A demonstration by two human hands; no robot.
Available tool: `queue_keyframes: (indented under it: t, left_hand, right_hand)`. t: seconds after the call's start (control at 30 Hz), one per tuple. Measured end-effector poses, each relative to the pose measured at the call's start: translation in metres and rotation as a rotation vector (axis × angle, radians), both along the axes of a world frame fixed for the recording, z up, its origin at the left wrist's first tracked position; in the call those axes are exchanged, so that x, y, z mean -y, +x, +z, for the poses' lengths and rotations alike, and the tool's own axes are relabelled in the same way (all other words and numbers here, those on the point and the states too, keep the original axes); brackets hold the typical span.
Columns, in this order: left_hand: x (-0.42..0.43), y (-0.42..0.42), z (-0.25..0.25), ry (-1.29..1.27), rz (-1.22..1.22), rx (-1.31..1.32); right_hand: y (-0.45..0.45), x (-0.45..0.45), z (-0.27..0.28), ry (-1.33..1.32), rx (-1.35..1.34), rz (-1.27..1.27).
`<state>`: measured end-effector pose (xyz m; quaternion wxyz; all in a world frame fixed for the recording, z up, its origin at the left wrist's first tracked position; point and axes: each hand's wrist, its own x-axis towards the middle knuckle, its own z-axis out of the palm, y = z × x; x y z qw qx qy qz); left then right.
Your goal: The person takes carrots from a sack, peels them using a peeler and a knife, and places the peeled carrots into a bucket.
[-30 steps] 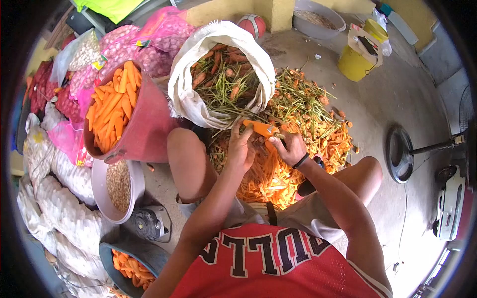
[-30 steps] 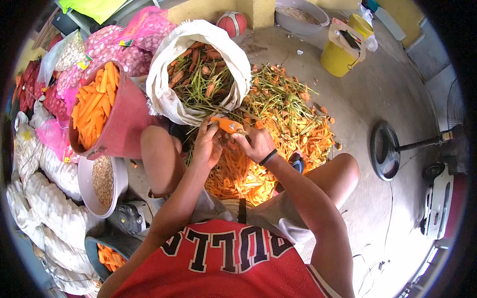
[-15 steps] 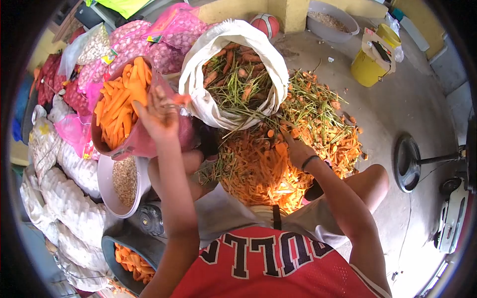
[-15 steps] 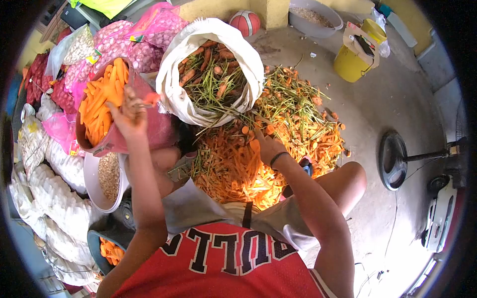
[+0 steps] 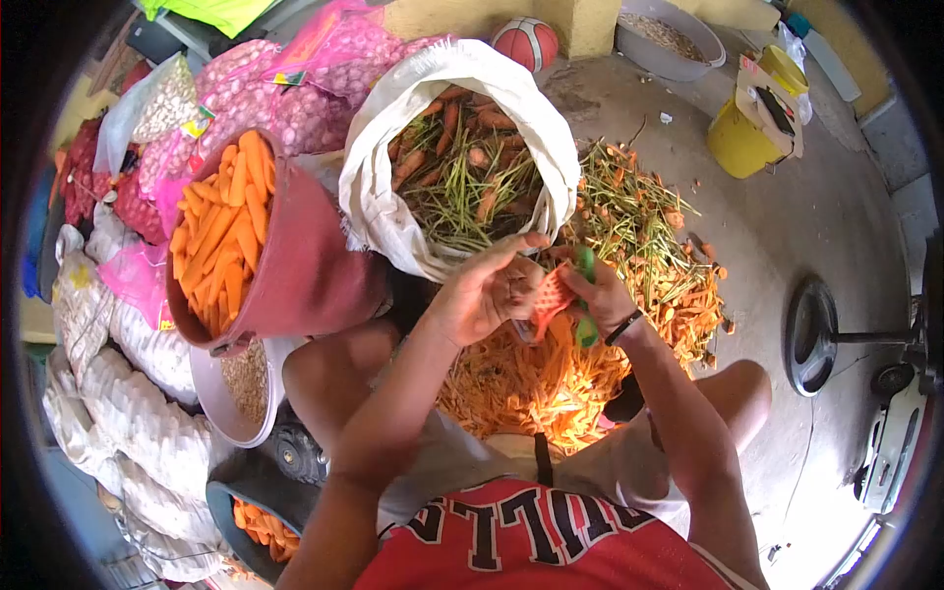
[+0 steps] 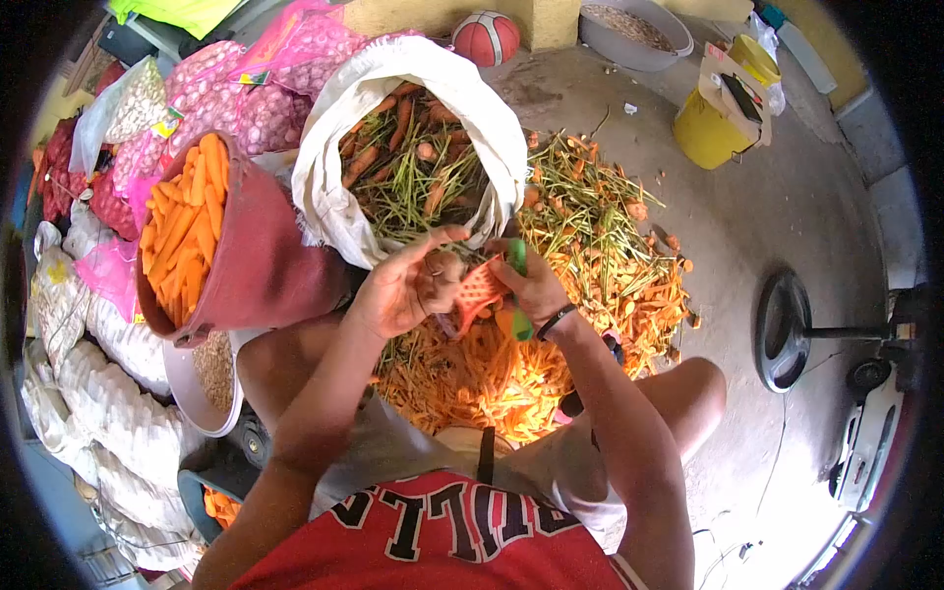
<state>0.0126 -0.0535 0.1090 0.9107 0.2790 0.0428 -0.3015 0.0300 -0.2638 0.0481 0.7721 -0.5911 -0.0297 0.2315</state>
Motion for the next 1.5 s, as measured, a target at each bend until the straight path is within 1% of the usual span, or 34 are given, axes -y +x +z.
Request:
queue_keyframes:
  t: [0.03, 0.1, 0.13, 0.17, 0.2, 0.23, 0.27, 0.3, 0.33, 0.37, 0.43, 0.5, 0.53, 0.57, 0.63, 0.7, 0.73, 0.8, 0.83, 0.9, 0.93, 0.97, 1.03, 1.07, 1.1, 1.17, 1.2, 1.23, 1.3, 1.37, 1.43, 1.5]
  left_hand:
    - [-0.004, 0.016, -0.01, 0.032, -0.115, 0.107]
    - [-0.011, 0.057, -0.016, 0.668, -0.115, 0.185]
    - [-0.018, 0.08, -0.018, 1.015, -0.076, 0.273]
    - [-0.027, 0.11, -0.024, 1.32, 0.0, 0.456]
    - [-0.036, 0.14, -0.033, 1.415, 0.132, 0.537]
    - [-0.058, 0.186, -0.074, 1.43, 0.223, 0.64]
    - [-0.07, 0.22, -0.084, 1.461, 0.228, 0.591]
    - [-0.084, 0.255, -0.103, 1.674, 0.201, 0.591]
    - [-0.099, 0.285, -0.12, 1.718, 0.171, 0.609]
    - [-0.109, 0.313, -0.13, 1.98, 0.096, 0.623]
    - [-0.133, 0.357, -0.163, 2.211, 0.096, 0.665]
    - [-0.153, 0.381, -0.174, 2.281, -0.035, 0.746]
    - [-0.161, 0.389, -0.179, 2.23, -0.038, 0.678]
    - [-0.173, 0.394, -0.187, 2.387, -0.01, 0.872]
    - [-0.183, 0.395, -0.204, 1.85, 0.144, 0.532]
    - [-0.165, 0.374, -0.167, 1.298, 0.277, 0.231]
    - [-0.161, 0.362, -0.16, 1.018, 0.329, 0.092]
    - [-0.156, 0.332, -0.141, 1.617, 0.178, 0.764]
    - [-0.149, 0.315, -0.123, 1.892, 0.082, 1.124]
    - [-0.132, 0.278, -0.076, 1.83, 0.06, 1.09]
    - [-0.128, 0.26, -0.062, 1.753, 0.171, 1.158]
    - [-0.126, 0.244, -0.046, 1.688, 0.13, 0.997]
    - [-0.123, 0.21, -0.021, 1.237, 0.239, 0.789]
    - [-0.122, 0.19, -0.005, 1.152, 0.28, 0.726]
    - [-0.116, 0.169, 0.008, 0.972, 0.372, 0.62]
    - [-0.104, 0.127, 0.034, 0.707, 0.484, 0.539]
    - [-0.1, 0.11, 0.035, 0.576, 0.531, 0.482]
    - [-0.083, 0.087, 0.046, 0.501, 0.525, 0.418]
    - [-0.059, 0.052, 0.024, 0.327, 0.511, 0.297]
    - [-0.031, 0.015, -0.001, 0.473, 0.457, 0.163]
    - [-0.007, -0.016, -0.016, 0.826, 0.355, 0.299]
    - [0.008, -0.043, -0.033, 0.986, 0.312, 0.346]
  right_hand:
    - [0.008, 0.008, -0.009, -0.173, 0.081, -0.027]
    - [0.026, 0.023, -0.015, -0.521, 0.24, -0.086]
    - [0.033, 0.027, -0.003, -0.826, 0.17, -0.017]
    - [0.037, 0.027, -0.006, -0.896, 0.207, -0.002]
    - [0.037, 0.024, -0.01, -0.965, 0.246, 0.018]
    - [0.035, 0.021, -0.014, -1.034, 0.285, 0.04]
    - [0.032, 0.017, -0.02, -0.983, 0.329, 0.087]
    - [0.03, 0.014, -0.027, -0.935, 0.374, 0.133]
    - [0.029, 0.014, -0.04, -0.847, 0.564, 0.173]
    - [0.03, 0.014, -0.051, -0.753, 0.753, 0.213]
    - [0.029, 0.009, -0.033, -0.969, 0.624, 0.39]
    - [0.031, 0.01, -0.031, -0.959, 0.559, 0.418]
    - [0.032, 0.01, -0.025, -0.971, 0.518, 0.439]
    - [0.033, 0.011, -0.023, -0.981, 0.477, 0.461]
    - [0.034, 0.011, -0.025, -1.009, 0.411, 0.501]
    - [0.032, 0.012, -0.025, -1.049, 0.367, 0.53]
    - [0.029, 0.013, -0.028, -1.046, 0.366, 0.555]
    - [0.024, 0.017, -0.038, -1.038, 0.38, 0.602]
    - [0.024, 0.017, -0.032, -1.059, 0.369, 0.611]
    - [0.026, 0.015, -0.017, -1.099, 0.351, 0.626]
    - [0.027, 0.014, -0.009, -1.079, 0.313, 0.636]
    - [0.025, 0.015, -0.004, -1.078, 0.34, 0.616]
    - [0.014, 0.022, -0.007, -1.07, 0.383, 0.573]
    - [0.005, 0.026, -0.019, -1.034, 0.435, 0.505]
    - [-0.001, 0.029, -0.016, -1.046, 0.442, 0.501]
    - [-0.008, 0.035, -0.004, -1.081, 0.454, 0.496]
    - [-0.013, 0.036, 0.003, -1.09, 0.457, 0.481]
    - [-0.017, 0.037, 0.005, -1.106, 0.494, 0.445]
    - [-0.03, 0.041, 0.003, -1.147, 0.544, 0.39]
    - [-0.041, 0.041, 0.023, -1.035, 0.614, 0.309]
    - [-0.053, 0.041, 0.042, -0.964, 0.652, 0.21]
    - [-0.064, 0.038, 0.055, -0.921, 0.673, 0.101]
